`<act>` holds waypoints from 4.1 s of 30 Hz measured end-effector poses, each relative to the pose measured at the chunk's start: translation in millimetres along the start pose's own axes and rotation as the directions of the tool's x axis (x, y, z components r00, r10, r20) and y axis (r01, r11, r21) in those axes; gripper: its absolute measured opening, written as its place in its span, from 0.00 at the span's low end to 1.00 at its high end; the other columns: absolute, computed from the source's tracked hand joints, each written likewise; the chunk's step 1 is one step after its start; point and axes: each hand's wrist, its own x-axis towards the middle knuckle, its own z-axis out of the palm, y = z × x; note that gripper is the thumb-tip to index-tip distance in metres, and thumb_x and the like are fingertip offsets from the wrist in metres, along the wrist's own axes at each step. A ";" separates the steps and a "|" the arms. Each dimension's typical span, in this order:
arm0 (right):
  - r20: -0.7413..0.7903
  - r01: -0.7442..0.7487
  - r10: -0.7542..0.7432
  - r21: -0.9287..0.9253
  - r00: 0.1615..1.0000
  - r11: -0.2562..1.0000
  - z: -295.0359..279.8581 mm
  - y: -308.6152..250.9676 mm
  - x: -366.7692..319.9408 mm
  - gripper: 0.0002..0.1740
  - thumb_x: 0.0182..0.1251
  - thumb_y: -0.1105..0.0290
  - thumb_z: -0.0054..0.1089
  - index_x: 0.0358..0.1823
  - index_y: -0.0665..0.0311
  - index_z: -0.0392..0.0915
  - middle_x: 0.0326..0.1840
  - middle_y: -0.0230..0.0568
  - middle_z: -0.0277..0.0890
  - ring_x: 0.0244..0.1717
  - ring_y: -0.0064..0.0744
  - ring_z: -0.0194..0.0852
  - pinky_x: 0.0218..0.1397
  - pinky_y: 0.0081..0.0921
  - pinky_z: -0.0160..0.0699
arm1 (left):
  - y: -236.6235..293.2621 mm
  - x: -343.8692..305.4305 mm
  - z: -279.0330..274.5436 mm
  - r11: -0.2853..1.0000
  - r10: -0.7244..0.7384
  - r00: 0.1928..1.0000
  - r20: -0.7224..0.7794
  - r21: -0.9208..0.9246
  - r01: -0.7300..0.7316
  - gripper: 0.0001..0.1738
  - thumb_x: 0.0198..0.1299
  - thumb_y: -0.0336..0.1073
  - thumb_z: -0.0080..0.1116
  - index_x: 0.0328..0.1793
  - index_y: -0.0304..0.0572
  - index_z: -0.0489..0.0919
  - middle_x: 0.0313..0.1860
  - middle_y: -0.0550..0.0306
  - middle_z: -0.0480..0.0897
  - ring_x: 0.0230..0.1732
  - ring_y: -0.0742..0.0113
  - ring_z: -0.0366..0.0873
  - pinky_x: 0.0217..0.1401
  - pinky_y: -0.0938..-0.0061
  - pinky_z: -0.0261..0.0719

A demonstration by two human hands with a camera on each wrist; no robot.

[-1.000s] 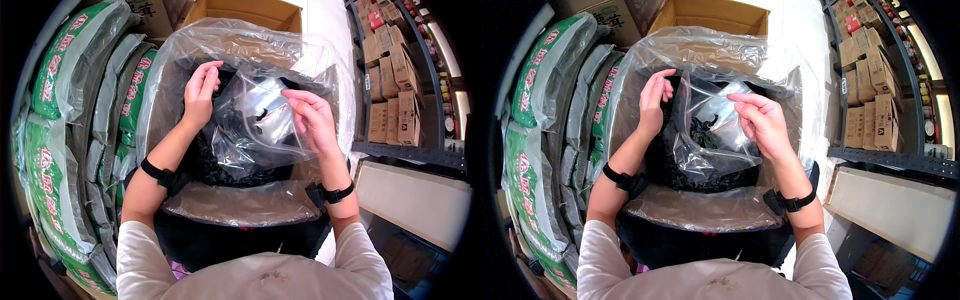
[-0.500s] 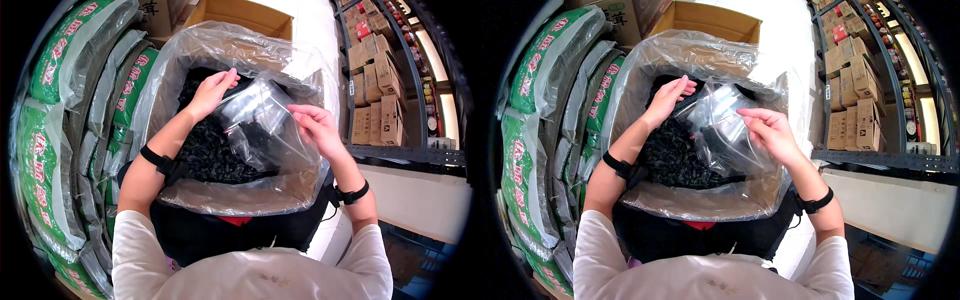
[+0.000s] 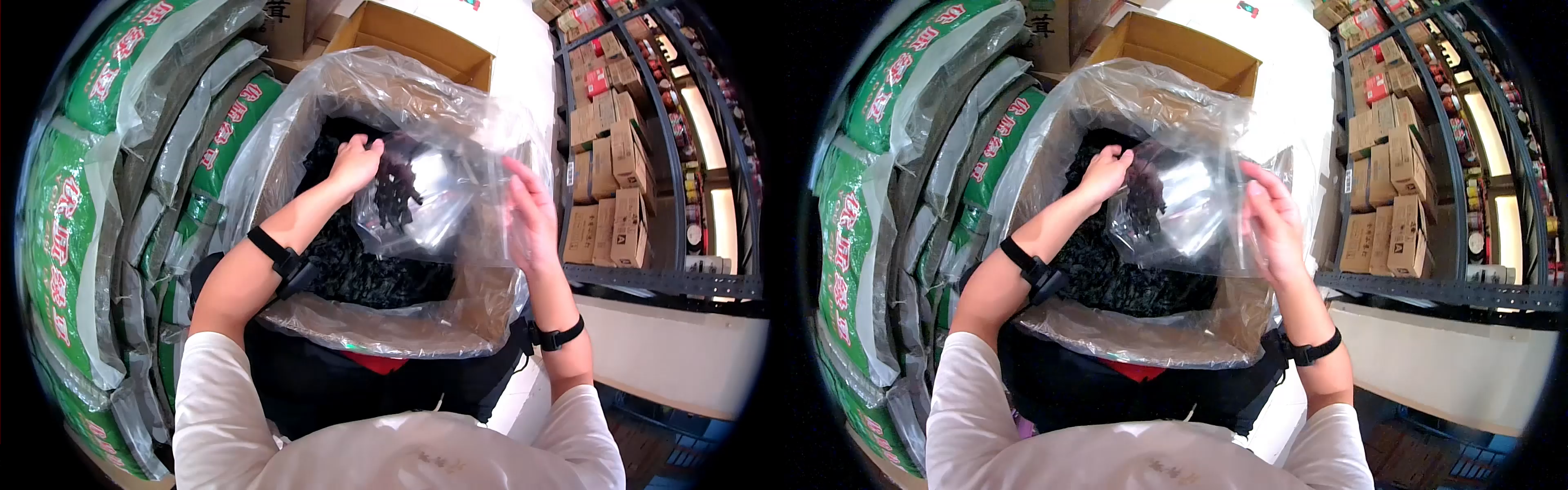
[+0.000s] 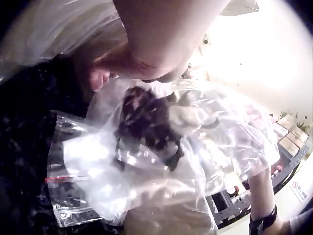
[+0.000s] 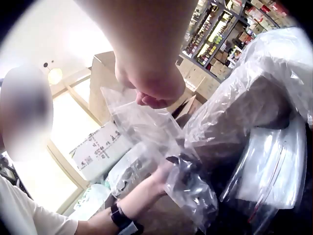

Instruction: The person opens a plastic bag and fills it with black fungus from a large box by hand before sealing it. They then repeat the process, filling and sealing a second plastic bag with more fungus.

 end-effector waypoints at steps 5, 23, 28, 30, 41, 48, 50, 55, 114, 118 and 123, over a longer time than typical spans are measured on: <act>-0.148 0.073 -0.064 0.061 0.987 0.995 -15.2 -23.1 5.5 0.21 0.75 0.70 0.56 0.67 0.67 0.70 0.32 0.22 0.71 0.28 0.11 0.66 0.31 0.11 0.68 | 30.3 -14.1 -13.5 0.794 -0.397 0.881 0.258 -0.384 0.471 0.20 0.73 0.53 0.51 0.48 0.43 0.77 0.39 0.59 0.82 0.38 0.68 0.79 0.42 0.71 0.75; -0.333 0.065 -0.118 -0.165 0.935 0.984 -86.1 -42.0 -8.2 0.18 0.71 0.73 0.58 0.61 0.67 0.78 0.28 0.17 0.70 0.26 0.07 0.60 0.28 0.08 0.58 | 54.1 -26.1 -33.6 0.712 -0.180 0.829 0.530 -0.511 0.482 0.12 0.74 0.40 0.51 0.52 0.39 0.75 0.50 0.50 0.84 0.50 0.58 0.84 0.53 0.62 0.83; -0.399 0.025 -0.126 -0.251 0.908 0.968 -87.4 -36.5 -2.1 0.14 0.71 0.74 0.59 0.56 0.66 0.78 0.30 0.20 0.76 0.28 0.09 0.64 0.31 0.11 0.60 | 50.2 -17.4 -37.9 0.579 -0.033 0.805 0.593 -0.645 0.499 0.09 0.75 0.40 0.50 0.50 0.43 0.71 0.58 0.44 0.79 0.58 0.51 0.80 0.59 0.50 0.82; -0.341 0.043 -0.163 -0.332 0.926 0.942 -97.0 -35.6 -5.8 0.13 0.71 0.74 0.60 0.55 0.65 0.76 0.29 0.21 0.75 0.28 0.10 0.64 0.31 0.11 0.60 | 51.6 -19.1 -40.8 0.557 -0.033 0.802 0.596 -0.656 0.510 0.09 0.75 0.40 0.50 0.49 0.44 0.71 0.57 0.46 0.79 0.58 0.52 0.79 0.59 0.48 0.82; -0.054 0.204 -0.556 -0.897 0.829 0.391 -126.4 -55.0 -10.4 0.13 0.63 0.73 0.71 0.37 0.65 0.72 0.26 0.29 0.69 0.24 0.20 0.61 0.28 0.19 0.62 | 60.8 -23.2 -50.2 0.506 0.247 0.617 0.747 -0.643 0.575 0.08 0.75 0.44 0.50 0.50 0.53 0.70 0.60 0.58 0.73 0.58 0.48 0.74 0.62 0.28 0.72; 0.064 0.095 -0.290 -0.991 0.955 0.096 -89.0 -79.6 -28.7 0.20 0.51 0.70 0.79 0.47 0.66 0.86 0.33 0.40 0.76 0.30 0.25 0.70 0.33 0.25 0.71 | 60.4 -25.4 -45.0 0.523 0.217 0.619 0.755 -0.625 0.579 0.09 0.74 0.46 0.51 0.50 0.54 0.71 0.52 0.70 0.73 0.56 0.54 0.70 0.61 0.28 0.73; -0.059 -0.056 -0.004 -0.970 0.998 0.236 -82.4 -85.0 -32.1 0.34 0.51 0.66 0.80 0.61 0.64 0.79 0.46 0.44 0.82 0.43 0.25 0.80 0.39 0.24 0.79 | 62.7 -28.4 -45.5 0.554 0.182 0.646 0.741 -0.620 0.556 0.10 0.75 0.48 0.50 0.49 0.55 0.71 0.50 0.70 0.70 0.59 0.51 0.65 0.60 0.31 0.74; 0.173 0.073 0.137 -0.839 0.975 0.540 -74.3 -85.8 -34.6 0.63 0.46 0.57 0.84 0.80 0.60 0.50 0.74 0.50 0.63 0.70 0.49 0.69 0.58 0.39 0.81 | 54.6 -25.3 -41.0 0.541 0.220 0.583 0.782 -0.596 0.594 0.09 0.74 0.47 0.51 0.49 0.56 0.72 0.50 0.71 0.73 0.56 0.57 0.69 0.60 0.31 0.74; 0.698 0.822 0.509 -0.569 0.503 -0.032 -25.9 6.0 -19.6 0.30 0.72 0.44 0.50 0.73 0.42 0.69 0.78 0.47 0.60 0.80 0.63 0.46 0.83 0.56 0.36 | 58.0 -25.1 -49.0 0.783 -0.029 0.704 0.709 -0.422 0.457 0.10 0.75 0.51 0.48 0.48 0.58 0.73 0.52 0.70 0.78 0.50 0.66 0.75 0.53 0.57 0.75; 0.725 0.838 0.465 -0.541 0.508 -0.072 -22.4 -5.8 -24.4 0.31 0.73 0.47 0.49 0.75 0.42 0.65 0.76 0.47 0.63 0.80 0.62 0.47 0.83 0.55 0.37 | 59.6 -22.8 -51.3 0.785 -0.039 0.722 0.691 -0.426 0.450 0.12 0.75 0.52 0.48 0.47 0.58 0.73 0.53 0.68 0.78 0.49 0.67 0.74 0.53 0.58 0.72; 0.677 0.806 0.489 -0.582 0.551 -0.102 -27.5 -24.2 -19.0 0.28 0.73 0.53 0.51 0.73 0.47 0.68 0.74 0.46 0.65 0.79 0.53 0.53 0.83 0.55 0.39 | 61.3 -19.1 -53.9 0.757 -0.046 0.779 0.626 -0.487 0.436 0.09 0.75 0.49 0.49 0.46 0.59 0.72 0.51 0.69 0.79 0.47 0.69 0.73 0.53 0.58 0.72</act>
